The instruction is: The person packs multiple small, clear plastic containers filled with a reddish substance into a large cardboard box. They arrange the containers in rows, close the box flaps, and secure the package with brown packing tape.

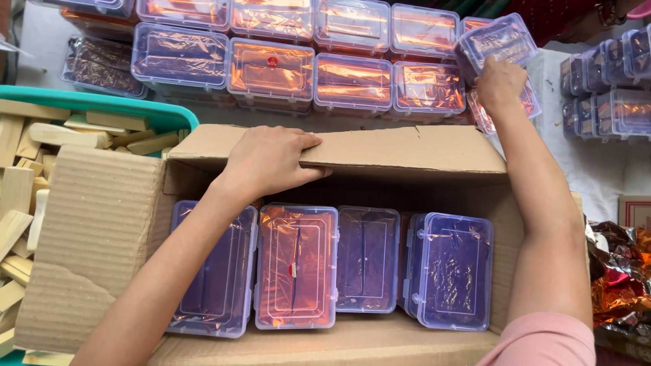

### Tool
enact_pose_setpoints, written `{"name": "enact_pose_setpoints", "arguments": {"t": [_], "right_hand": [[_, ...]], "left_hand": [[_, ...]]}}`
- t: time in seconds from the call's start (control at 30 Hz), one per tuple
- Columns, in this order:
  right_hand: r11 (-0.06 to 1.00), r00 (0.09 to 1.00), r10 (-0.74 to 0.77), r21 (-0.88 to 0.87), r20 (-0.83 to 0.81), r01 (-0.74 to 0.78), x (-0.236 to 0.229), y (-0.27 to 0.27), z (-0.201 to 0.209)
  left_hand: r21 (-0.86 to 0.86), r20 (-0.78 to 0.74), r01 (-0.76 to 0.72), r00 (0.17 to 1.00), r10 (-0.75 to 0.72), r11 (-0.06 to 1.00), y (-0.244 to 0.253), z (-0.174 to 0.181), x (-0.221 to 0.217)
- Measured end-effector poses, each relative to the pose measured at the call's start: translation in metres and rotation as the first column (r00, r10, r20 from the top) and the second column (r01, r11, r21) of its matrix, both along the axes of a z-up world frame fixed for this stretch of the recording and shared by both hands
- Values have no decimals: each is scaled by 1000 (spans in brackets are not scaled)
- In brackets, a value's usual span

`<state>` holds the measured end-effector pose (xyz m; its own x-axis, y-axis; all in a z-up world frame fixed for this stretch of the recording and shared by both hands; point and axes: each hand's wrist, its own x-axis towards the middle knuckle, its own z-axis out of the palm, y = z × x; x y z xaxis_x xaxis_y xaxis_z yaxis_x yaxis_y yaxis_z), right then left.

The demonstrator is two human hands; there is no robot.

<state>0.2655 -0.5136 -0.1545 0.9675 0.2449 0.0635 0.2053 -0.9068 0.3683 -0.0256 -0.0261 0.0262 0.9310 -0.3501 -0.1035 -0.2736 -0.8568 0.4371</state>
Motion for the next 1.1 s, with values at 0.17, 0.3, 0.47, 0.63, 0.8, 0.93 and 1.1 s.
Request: {"name": "enact_pose_setpoints", "arguments": {"t": [0.17,0.3,0.47,0.63,0.8,0.93,1.1], "right_hand": [[993,986,109,26,126,-113,-2,8,9],[984,972,157,61,173,-170,-6,18,24],[942,983,93,332,-156,-36,-39,53,88],[905,983,-182,390,4,166,0,-57,5],[392,149,-657,-166,-739,905,-39,-62,13],[292,125,-248,49,-961,955,-14,-73,-44],[-138,366,6,362,-930,922,2,-55,-17]], "left_hand": [[5,-8,6,1000,-6,1000,1,-3,3],[2,-15,-3,1000,3,1000,3,-2,5],[18,-23,-6,1000,6,1000,3,-4,5],[24,-35,-6,999,7,1000,3,-3,3],[31,-34,-2,999,3,1000,4,-2,4],[35,-44,4,999,-3,999,3,-3,5],[28,-33,-3,999,4,1000,0,1,4]]}}
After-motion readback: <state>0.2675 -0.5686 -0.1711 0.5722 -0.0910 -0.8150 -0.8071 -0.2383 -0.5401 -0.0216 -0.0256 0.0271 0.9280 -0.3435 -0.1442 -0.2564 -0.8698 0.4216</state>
